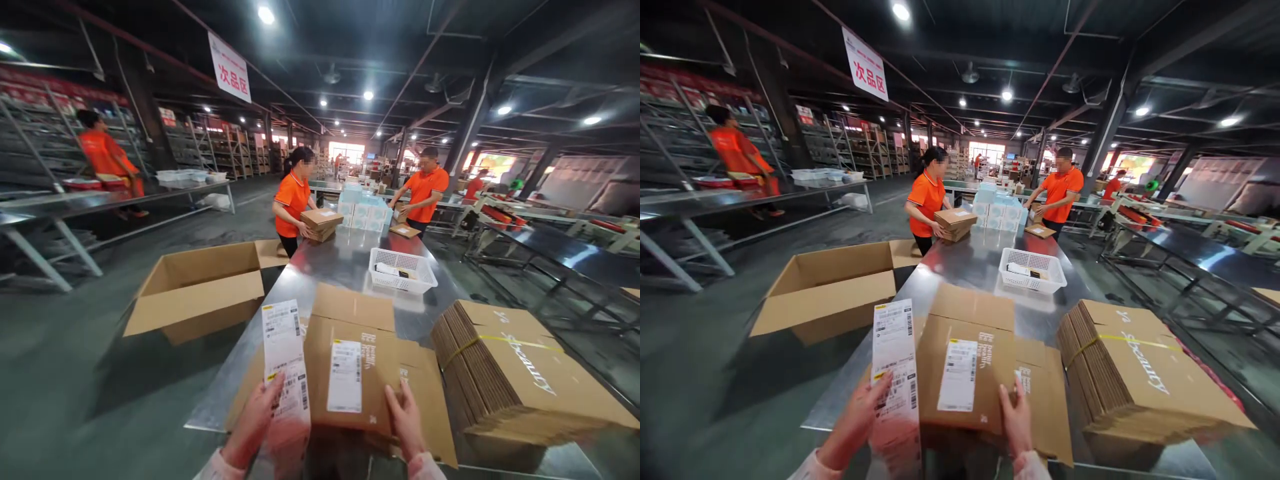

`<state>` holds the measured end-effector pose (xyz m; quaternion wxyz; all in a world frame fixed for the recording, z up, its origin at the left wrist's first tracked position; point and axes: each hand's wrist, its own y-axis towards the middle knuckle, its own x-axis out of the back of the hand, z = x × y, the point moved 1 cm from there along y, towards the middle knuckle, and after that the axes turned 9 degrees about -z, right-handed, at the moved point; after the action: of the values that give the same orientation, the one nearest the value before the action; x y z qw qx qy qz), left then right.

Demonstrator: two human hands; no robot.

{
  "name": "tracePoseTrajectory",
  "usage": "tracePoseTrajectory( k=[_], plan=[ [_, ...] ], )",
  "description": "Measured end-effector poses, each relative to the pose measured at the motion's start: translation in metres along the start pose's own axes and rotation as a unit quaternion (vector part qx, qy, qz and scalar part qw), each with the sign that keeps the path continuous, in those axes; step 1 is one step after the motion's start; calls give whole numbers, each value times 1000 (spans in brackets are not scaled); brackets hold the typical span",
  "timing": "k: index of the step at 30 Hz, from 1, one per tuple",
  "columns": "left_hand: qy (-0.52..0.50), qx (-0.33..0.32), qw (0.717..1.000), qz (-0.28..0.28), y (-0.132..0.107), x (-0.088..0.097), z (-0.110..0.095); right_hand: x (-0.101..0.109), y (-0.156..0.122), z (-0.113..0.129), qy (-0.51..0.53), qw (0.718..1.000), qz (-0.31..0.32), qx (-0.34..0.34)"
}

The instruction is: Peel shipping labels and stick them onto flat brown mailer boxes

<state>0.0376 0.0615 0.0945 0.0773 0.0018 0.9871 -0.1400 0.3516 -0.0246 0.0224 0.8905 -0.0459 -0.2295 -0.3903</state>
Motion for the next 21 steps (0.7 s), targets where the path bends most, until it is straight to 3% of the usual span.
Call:
tracePoseTrajectory(
  k=[2,4,5,7,9,10,12,14,16,21],
  plan=[
    [-57,22,997,39,-20,-10,-7,41,16,3,-24,999,-39,-10],
    [-58,8,996,65,-39,-14,-6,55,16,19,-48,999,-15,-11],
    [-50,-1,995,83,-48,-15,-2,49,8,32,-47,999,25,-6],
    [-31,-13,993,117,-64,-17,10,19,-19,61,9,986,165,13],
    [-6,-25,990,139,-76,-19,20,-21,-55,87,118,945,304,11],
    [-1,-34,990,139,-79,-20,23,-37,-73,97,166,930,327,-4],
    [-26,-48,994,99,-80,-18,26,-60,-101,106,217,904,367,-20],
    [-60,-42,997,33,-75,-13,26,-69,-113,109,188,889,417,0],
    [-58,-22,998,-20,-68,-8,28,-72,-108,112,142,876,460,28],
    [-7,-10,992,-124,-58,-9,47,-80,-74,135,46,904,418,80]
  ],
)
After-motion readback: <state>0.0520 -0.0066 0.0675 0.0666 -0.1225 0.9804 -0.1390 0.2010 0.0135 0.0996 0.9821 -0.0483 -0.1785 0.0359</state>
